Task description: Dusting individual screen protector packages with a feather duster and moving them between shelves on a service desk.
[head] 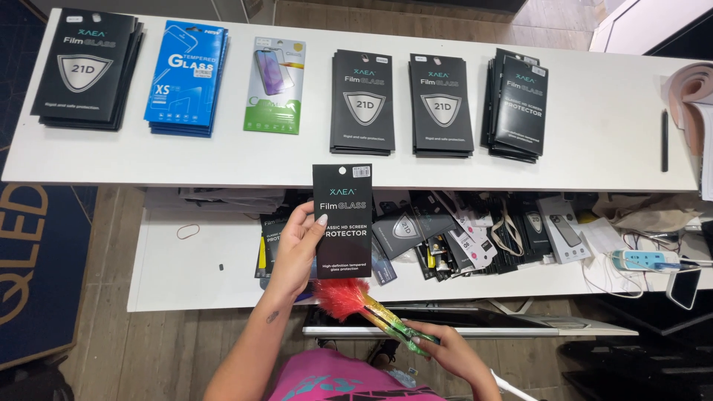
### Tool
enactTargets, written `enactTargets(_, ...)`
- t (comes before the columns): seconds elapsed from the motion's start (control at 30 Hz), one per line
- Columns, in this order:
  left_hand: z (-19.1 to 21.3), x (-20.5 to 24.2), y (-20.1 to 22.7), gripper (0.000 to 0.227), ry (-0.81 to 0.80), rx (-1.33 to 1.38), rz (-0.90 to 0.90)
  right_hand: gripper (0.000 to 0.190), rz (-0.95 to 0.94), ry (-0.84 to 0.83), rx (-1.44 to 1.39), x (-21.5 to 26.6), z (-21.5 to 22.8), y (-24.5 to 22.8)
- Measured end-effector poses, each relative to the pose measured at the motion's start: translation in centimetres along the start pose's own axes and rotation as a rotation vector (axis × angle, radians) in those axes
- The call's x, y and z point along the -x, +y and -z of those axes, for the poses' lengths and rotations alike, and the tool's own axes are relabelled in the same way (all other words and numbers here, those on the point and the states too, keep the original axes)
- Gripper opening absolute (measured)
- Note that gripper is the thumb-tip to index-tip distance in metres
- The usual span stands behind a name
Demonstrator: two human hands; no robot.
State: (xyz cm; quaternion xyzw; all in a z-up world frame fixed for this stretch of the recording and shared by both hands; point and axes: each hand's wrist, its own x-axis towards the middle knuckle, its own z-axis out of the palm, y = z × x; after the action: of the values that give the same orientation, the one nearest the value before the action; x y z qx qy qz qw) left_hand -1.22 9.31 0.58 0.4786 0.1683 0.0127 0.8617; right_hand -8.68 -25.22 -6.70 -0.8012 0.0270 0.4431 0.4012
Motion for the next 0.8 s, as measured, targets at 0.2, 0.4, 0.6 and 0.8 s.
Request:
enactTargets(0.2, 2.3, 0.5, 2.1, 0.037, 0.013, -0.03, -0.042, 0.048, -0.013, -0.025, 0.033, -1.3, -2.1, -1.7)
enactTargets(0.4, 5.2, 1.0, 3.7, 0.036, 0.052, -0.035, -0.072, 0.049, -0.002, -0.065, 0.11, -2.8, -3.7, -3.5)
enactTargets(0.6, 9.0, 1.5, 4.8, 0.034, 0.097, -0.062, -0.153, 0.049, 0.002, -0.117, 0.205, -4.8, -5.0, -5.2)
enactTargets(0.8, 12.2, 2.4, 5.9, 0.034, 0.205, -0.092, -0.174, 0.05, -0.06, -0.168, 0.289, -5.4, -6.2, -8.3)
